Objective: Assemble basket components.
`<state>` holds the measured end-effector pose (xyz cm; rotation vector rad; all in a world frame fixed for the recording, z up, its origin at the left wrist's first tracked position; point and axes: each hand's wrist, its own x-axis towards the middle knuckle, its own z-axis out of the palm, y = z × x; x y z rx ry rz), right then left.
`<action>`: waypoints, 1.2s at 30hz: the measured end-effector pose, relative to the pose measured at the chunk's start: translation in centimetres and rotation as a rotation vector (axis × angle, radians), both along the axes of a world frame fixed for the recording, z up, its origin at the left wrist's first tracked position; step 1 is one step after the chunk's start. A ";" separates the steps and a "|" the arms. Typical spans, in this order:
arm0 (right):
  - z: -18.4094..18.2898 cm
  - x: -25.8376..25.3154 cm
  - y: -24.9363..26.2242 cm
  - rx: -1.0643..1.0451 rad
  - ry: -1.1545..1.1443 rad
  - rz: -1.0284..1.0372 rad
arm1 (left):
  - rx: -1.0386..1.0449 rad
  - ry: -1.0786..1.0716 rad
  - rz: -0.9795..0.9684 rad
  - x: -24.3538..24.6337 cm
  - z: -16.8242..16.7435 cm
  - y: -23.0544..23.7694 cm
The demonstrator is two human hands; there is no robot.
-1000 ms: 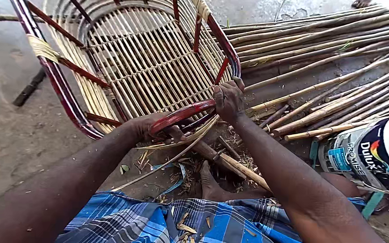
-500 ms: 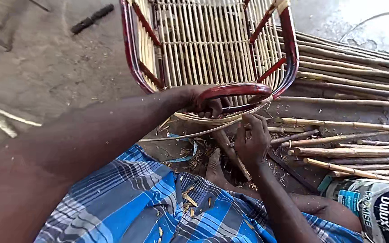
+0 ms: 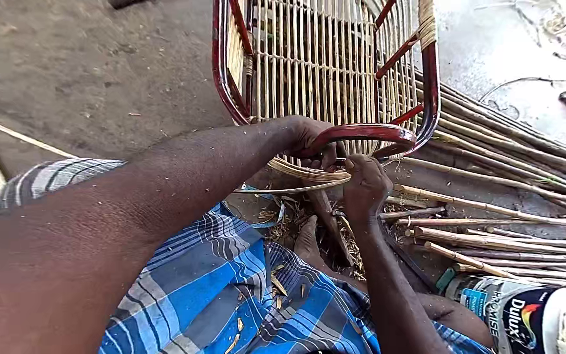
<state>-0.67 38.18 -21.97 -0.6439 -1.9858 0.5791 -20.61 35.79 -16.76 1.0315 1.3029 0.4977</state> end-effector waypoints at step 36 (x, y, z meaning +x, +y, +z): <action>4.6 9.6 -6.8 -0.333 -0.292 0.095 | 0.851 0.919 0.739 16.6 0.9 -15.4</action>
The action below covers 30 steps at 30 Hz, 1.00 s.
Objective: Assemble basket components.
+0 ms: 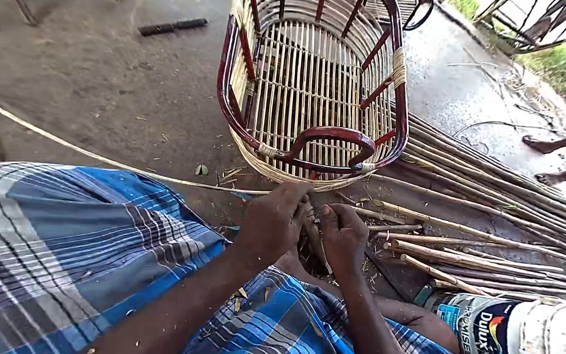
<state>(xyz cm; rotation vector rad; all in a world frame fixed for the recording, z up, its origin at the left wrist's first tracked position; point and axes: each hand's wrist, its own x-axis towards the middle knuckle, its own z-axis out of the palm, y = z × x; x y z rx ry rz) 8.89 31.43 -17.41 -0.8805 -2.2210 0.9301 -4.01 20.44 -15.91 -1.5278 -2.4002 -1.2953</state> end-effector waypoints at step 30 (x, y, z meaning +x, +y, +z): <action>3.3 22.7 7.7 0.246 -0.311 0.302 | 0.206 -0.111 0.141 -5.4 -7.3 10.6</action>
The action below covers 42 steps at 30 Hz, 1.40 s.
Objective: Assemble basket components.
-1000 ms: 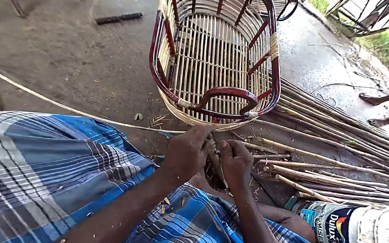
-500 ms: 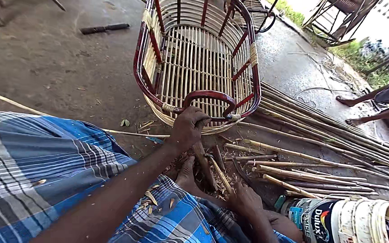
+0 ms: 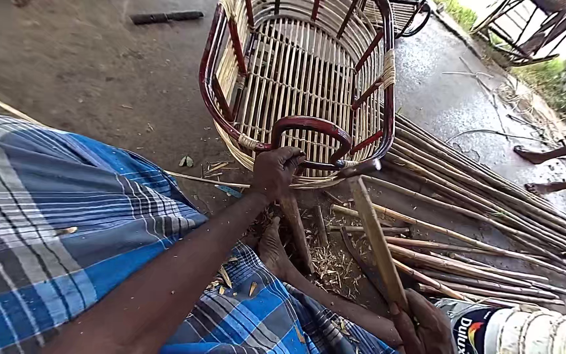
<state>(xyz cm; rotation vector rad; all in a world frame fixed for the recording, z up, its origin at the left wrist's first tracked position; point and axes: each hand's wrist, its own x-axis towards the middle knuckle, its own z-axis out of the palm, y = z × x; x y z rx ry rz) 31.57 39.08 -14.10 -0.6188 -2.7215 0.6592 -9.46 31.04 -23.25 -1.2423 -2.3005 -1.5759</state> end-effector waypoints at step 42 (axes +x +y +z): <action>-5.7 -8.5 -2.7 0.388 -0.031 -0.291 | 0.025 0.369 -0.116 -0.9 -0.6 -0.4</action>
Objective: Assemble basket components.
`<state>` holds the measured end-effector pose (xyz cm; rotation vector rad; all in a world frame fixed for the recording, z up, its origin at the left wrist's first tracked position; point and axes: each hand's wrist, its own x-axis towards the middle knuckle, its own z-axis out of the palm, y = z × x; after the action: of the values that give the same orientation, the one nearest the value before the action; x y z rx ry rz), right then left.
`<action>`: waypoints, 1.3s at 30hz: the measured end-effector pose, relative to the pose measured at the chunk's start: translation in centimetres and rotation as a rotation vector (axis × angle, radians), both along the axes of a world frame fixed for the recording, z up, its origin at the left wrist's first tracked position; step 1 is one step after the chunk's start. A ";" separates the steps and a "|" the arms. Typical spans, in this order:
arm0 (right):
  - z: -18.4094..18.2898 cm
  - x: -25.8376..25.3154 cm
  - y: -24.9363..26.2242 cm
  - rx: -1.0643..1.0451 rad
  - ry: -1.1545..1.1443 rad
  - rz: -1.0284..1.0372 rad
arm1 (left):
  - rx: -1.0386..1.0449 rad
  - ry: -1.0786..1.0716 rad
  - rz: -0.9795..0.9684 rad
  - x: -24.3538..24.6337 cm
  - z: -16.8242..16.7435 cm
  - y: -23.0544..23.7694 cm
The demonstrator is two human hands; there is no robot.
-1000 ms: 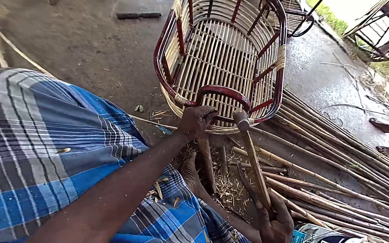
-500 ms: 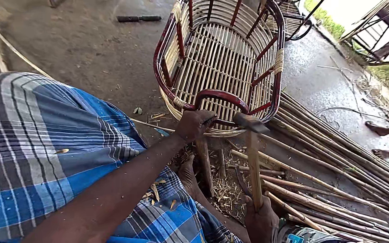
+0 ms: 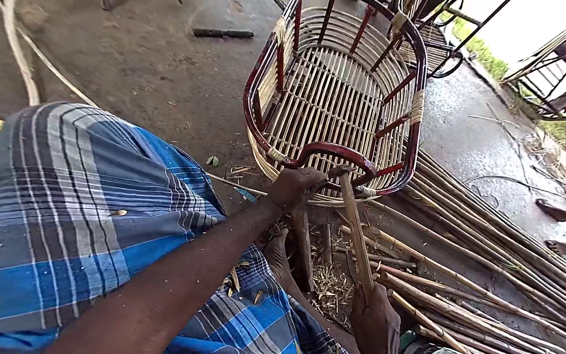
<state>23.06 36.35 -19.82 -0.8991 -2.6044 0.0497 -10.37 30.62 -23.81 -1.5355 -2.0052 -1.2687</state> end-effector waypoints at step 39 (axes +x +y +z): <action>-1.0 1.0 -0.6 -0.112 0.055 -0.060 | 0.248 -1.677 0.117 0.9 0.1 4.7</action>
<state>24.10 35.74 -20.77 -0.9991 -2.5432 0.2034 -9.42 35.29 -23.68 0.1135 -2.2630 -3.0783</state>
